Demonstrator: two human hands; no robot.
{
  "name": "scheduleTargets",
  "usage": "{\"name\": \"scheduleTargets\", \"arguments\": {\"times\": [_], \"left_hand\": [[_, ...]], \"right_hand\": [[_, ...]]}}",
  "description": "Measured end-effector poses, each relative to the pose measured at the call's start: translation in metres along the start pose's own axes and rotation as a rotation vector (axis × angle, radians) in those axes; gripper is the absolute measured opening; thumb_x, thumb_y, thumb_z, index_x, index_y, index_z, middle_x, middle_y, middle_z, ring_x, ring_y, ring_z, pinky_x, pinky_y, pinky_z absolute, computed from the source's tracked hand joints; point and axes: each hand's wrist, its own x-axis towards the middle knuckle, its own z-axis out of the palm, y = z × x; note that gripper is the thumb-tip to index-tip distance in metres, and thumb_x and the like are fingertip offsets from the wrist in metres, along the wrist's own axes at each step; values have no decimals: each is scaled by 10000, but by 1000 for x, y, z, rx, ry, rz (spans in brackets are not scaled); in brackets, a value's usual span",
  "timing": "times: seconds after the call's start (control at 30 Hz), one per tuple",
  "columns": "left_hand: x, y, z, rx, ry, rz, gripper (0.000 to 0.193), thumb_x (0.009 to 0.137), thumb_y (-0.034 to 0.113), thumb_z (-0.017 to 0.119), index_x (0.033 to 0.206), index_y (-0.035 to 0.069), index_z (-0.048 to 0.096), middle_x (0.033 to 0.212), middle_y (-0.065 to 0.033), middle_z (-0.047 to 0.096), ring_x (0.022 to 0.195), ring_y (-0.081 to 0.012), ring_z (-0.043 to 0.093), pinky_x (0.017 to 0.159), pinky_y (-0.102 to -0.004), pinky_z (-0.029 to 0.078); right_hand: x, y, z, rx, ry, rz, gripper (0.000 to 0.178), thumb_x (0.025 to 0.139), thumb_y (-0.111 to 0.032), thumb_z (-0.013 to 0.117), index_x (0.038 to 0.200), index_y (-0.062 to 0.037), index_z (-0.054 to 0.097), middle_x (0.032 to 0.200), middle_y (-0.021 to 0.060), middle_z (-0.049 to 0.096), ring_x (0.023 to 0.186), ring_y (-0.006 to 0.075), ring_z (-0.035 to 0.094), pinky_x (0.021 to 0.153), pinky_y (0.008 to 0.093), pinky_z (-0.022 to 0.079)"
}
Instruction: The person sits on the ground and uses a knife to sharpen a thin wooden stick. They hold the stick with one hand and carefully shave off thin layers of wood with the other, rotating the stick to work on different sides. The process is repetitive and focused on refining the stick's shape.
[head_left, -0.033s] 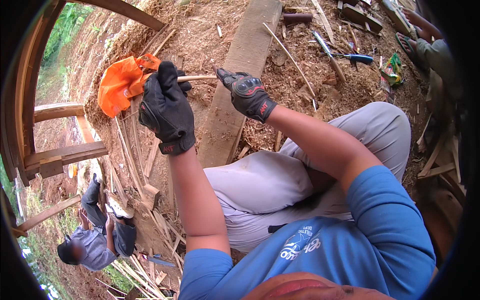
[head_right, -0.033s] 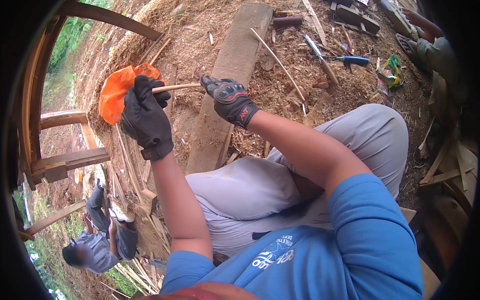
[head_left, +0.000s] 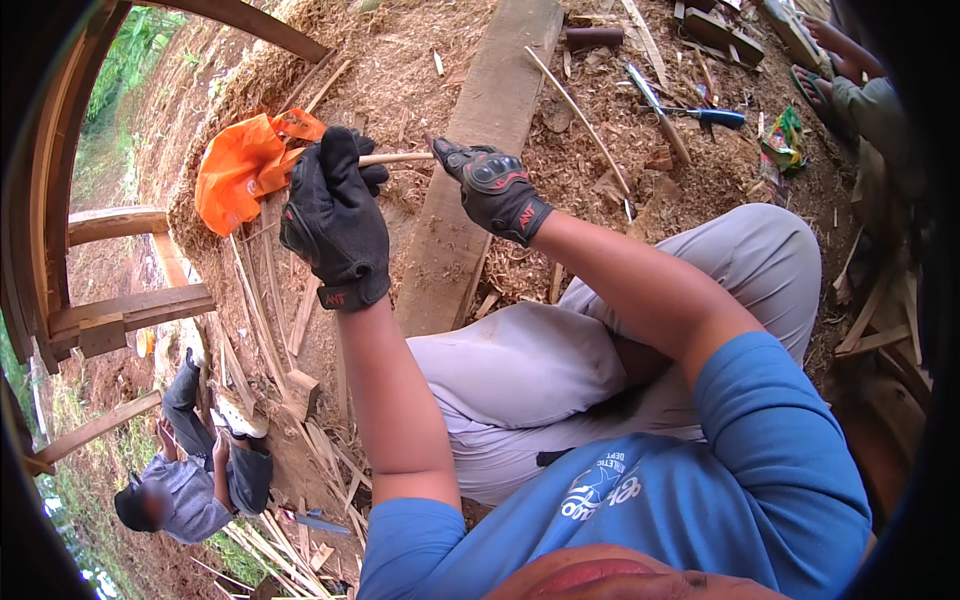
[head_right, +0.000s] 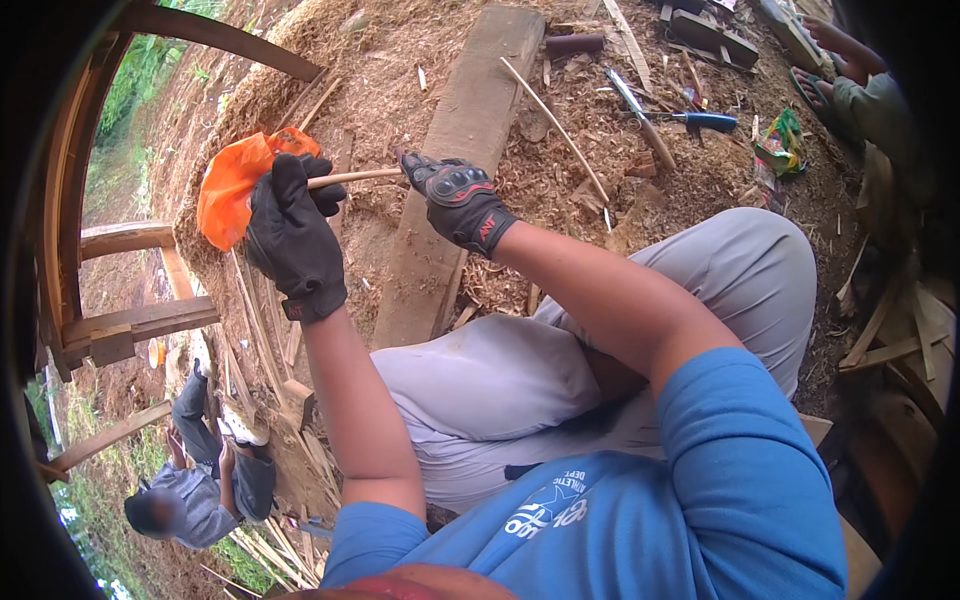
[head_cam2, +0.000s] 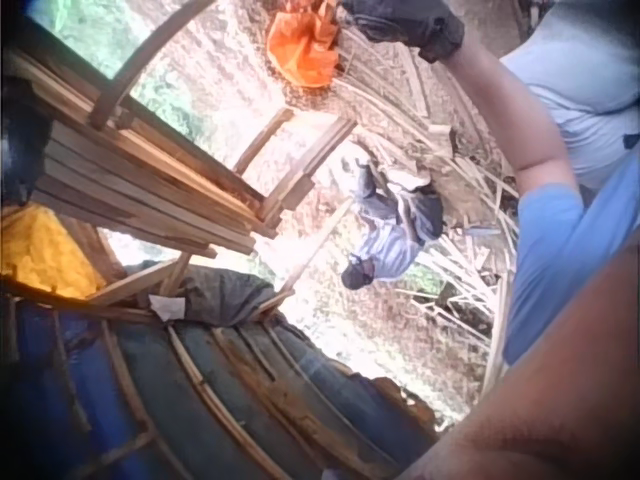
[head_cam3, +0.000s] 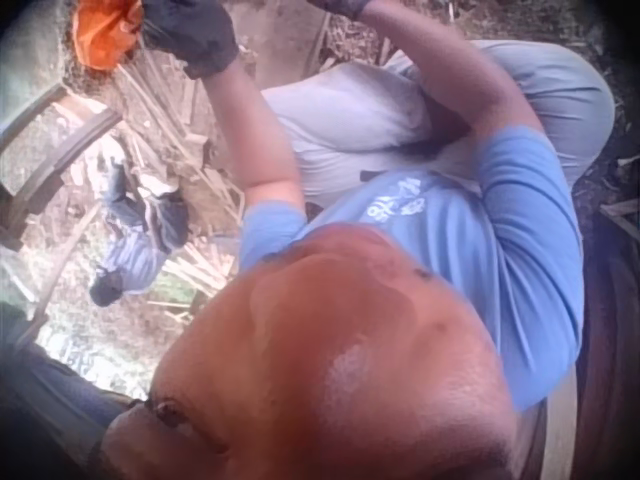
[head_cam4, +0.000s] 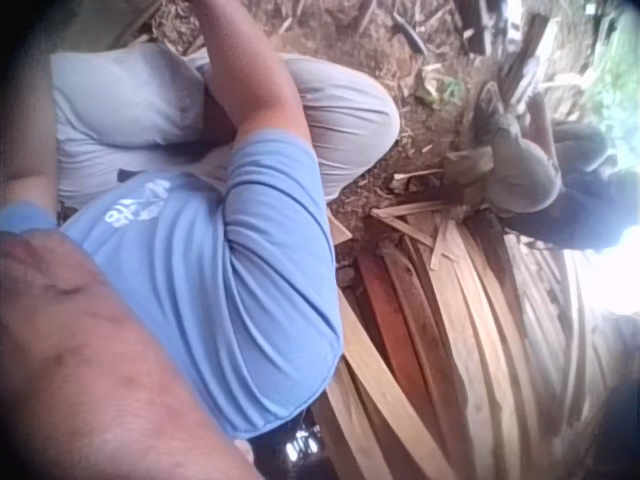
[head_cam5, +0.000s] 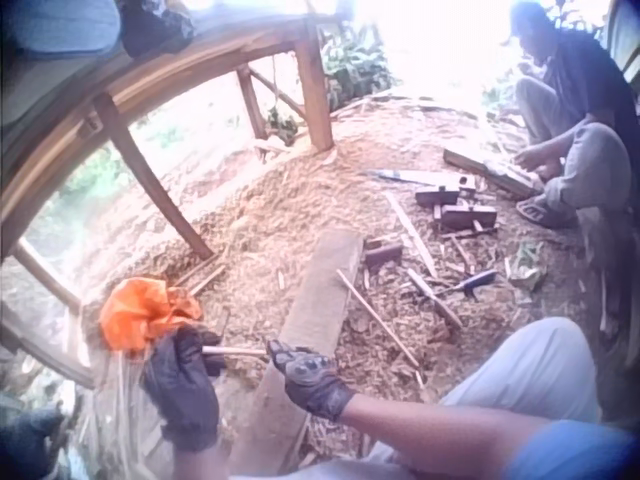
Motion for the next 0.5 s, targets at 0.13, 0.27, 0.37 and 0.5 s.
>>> {"name": "scheduleTargets", "arguments": {"times": [0.13,0.27,0.37,0.5], "left_hand": [[-5,-2,4,-220,-137,6,538,1139,464,409,932,48,680,828,-54,730,613,-115,621,611,-265,506],[-4,-23,1,-444,-137,38,554,1143,494,365,860,62,565,762,-59,550,661,-151,516,619,-289,428],[1,-26,2,-628,-186,-35,558,1131,531,379,850,76,538,748,-27,486,669,-139,452,616,-288,365],[0,-25,5,-725,-169,-143,543,1116,554,408,800,114,453,748,9,384,688,-134,377,629,-295,307]], "right_hand": [[-2,10,4,3,76,-33,673,869,28,459,1531,-88,496,1460,209,602,1259,374,638,1071,461,509],[0,-29,-4,149,275,-279,647,866,18,462,1501,-89,536,1447,185,620,1218,329,667,1076,446,506],[0,5,-6,23,-3,-37,643,866,12,467,1496,-93,541,1431,176,636,1250,321,657,1090,443,498],[1,-24,-5,92,283,-296,634,894,-1,474,1518,-105,517,1392,172,662,1261,307,655,1096,431,493]]}}
